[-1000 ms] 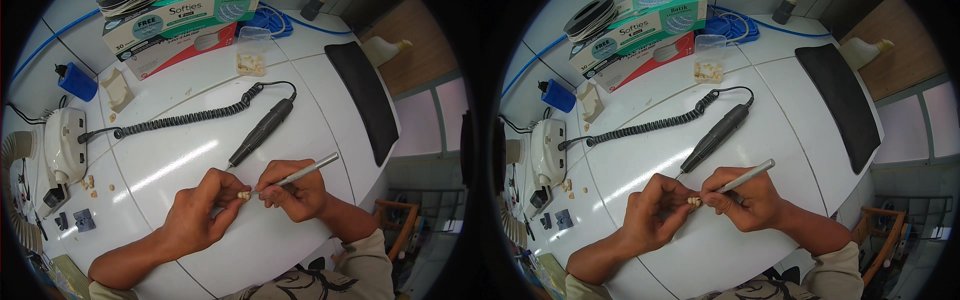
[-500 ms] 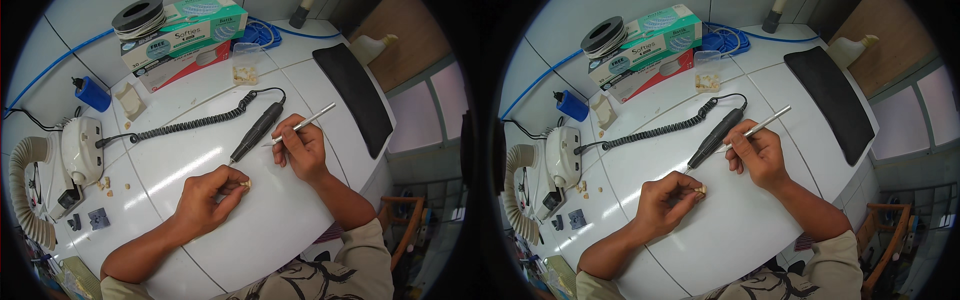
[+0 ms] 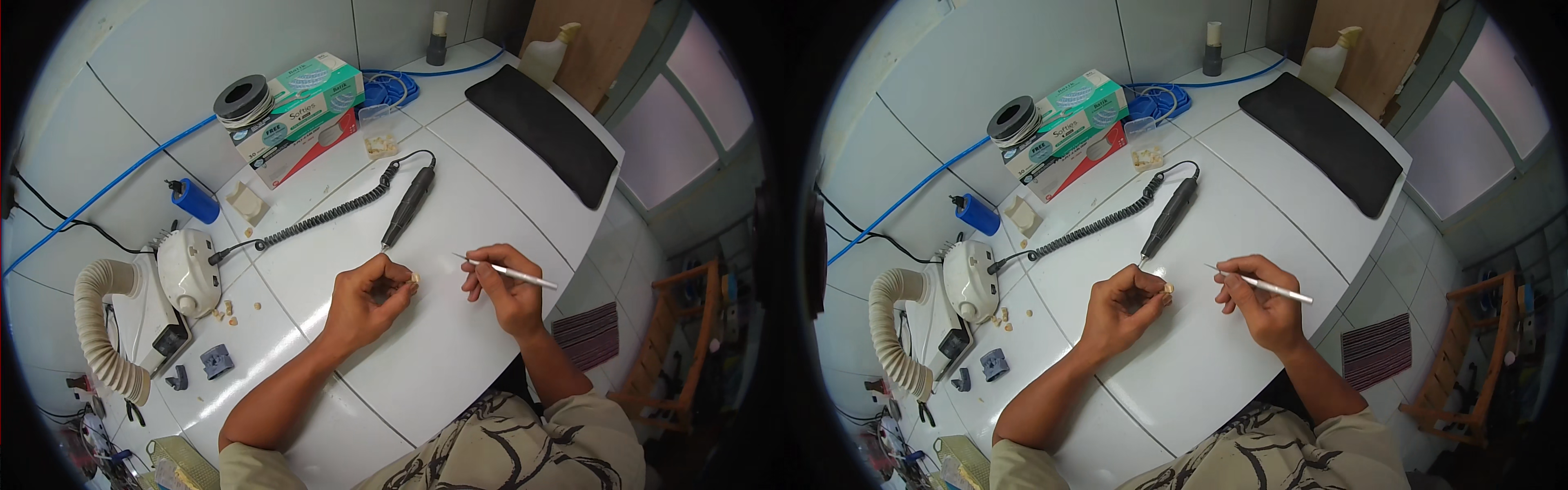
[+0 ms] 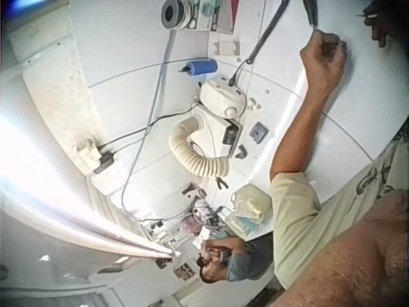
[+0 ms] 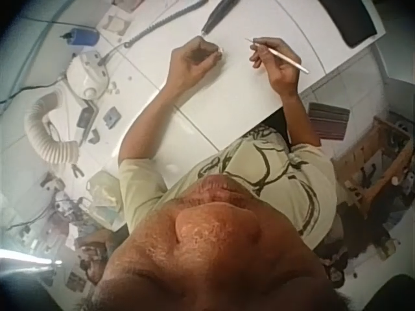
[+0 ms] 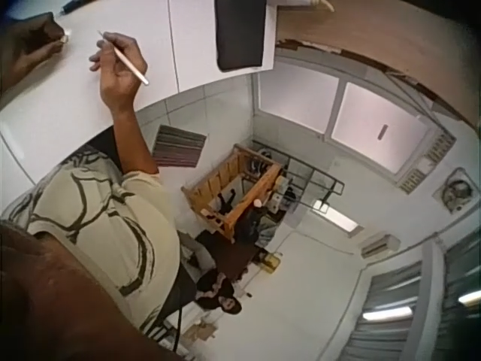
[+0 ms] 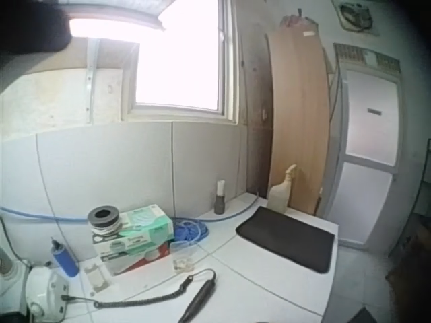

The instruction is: Sculpting and refining a dental tooth model using a hand tool.

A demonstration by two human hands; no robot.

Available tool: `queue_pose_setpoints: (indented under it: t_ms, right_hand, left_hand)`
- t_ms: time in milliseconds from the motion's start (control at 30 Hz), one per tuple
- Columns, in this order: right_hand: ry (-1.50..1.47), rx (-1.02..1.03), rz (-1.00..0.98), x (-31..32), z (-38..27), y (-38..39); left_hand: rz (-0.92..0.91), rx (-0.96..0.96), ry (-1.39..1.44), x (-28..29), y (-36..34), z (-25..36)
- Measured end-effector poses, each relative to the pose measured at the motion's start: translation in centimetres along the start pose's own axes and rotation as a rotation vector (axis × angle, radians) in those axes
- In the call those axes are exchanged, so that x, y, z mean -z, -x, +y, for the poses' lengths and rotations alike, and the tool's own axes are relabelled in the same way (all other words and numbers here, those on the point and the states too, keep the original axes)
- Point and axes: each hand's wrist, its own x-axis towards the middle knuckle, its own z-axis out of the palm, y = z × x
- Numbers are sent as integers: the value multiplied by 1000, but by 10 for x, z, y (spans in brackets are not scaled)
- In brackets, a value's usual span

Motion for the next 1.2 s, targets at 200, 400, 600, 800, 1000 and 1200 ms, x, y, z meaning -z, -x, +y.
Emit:
queue_pose_setpoints:
  t_ms: [200,400,600,800,1000,1200]
  right_hand:
    - [-28,-115,98,-7,-6,59]
    - [-20,-121,100,-9,-4,57]
    - [-10,-127,87,-9,-4,58]
    - [0,-137,69,-8,-4,57]
    - [19,-56,34,-10,-7,55]
    - [-4,-159,20,-13,-8,57]
  left_hand:
    - [-90,44,174,-11,9,-1]
    - [-157,150,319,-16,11,14]
    - [-229,113,248,-14,10,11]
    - [-199,145,349,-15,8,10]
    - [-207,175,384,-14,7,11]
    - [-230,168,412,-14,8,9]
